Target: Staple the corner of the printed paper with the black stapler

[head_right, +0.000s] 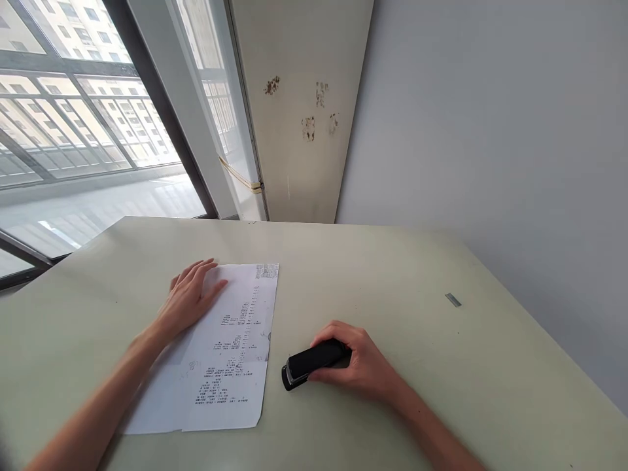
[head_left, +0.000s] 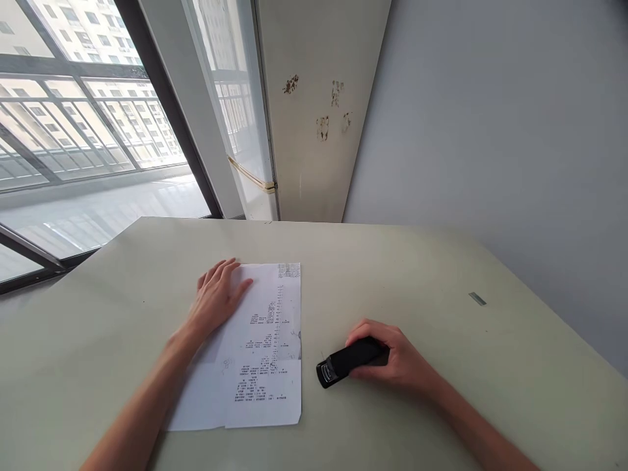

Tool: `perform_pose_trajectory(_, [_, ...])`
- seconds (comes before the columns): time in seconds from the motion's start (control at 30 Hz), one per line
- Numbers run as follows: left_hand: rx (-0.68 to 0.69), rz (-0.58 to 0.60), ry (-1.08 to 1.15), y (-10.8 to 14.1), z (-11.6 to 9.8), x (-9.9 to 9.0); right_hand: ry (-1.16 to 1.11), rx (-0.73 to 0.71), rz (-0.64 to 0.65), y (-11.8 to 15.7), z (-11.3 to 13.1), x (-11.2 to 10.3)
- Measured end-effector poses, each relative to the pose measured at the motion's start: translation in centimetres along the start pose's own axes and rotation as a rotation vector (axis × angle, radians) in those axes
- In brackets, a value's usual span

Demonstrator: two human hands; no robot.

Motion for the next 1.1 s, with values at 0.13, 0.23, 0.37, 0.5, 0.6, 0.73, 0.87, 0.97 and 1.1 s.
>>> perform_pose_trajectory(0.13, [-0.063,0.036,-0.018,0.0,1.6,0.6,0.023,-0.004,0.008,0.0,0.1,0.0])
perform_pose_trajectory(0.23, [-0.08,0.01,-0.02,0.3,1.0,0.3,0.047,-0.014,0.011,0.0,0.2,-0.1])
perform_pose_trajectory(0.37, [-0.043,-0.004,-0.012,0.9,-0.9,0.4,0.087,-0.037,-0.001,0.1,0.2,-0.8])
perform_pose_trajectory(0.5, [0.051,0.028,0.009,1.3,-2.8,1.2,0.099,-0.021,-0.056,0.1,-0.4,-2.4])
perform_pose_trajectory(0.6, [0.11,0.04,0.05,1.4,-3.5,1.4,0.128,0.019,-0.118,0.1,-0.9,-3.8])
perform_pose_trajectory(0.73, [0.108,0.115,0.132,1.5,-3.6,1.6,0.173,0.085,-0.216,0.3,-1.6,-5.4])
perform_pose_trajectory(0.87, [0.053,0.226,0.219,1.8,-3.7,2.1,0.193,0.126,-0.293,0.6,-2.3,-6.4])
perform_pose_trajectory(0.97, [0.024,0.255,0.302,2.0,-4.2,2.1,0.198,0.132,-0.311,0.7,-2.6,-6.6])
perform_pose_trajectory(1.1, [0.012,0.259,0.394,2.4,-5.1,2.1,0.205,0.146,-0.32,0.9,-2.6,-6.5])
Point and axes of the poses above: each hand's wrist, its own y-axis away from the middle knuckle, its own x-axis out of the palm, z = x × y, the point moved 8 cm from there along -y, towards the middle knuckle, and after that the axes turned 4 degrees about -x, right-handed, at the moved point
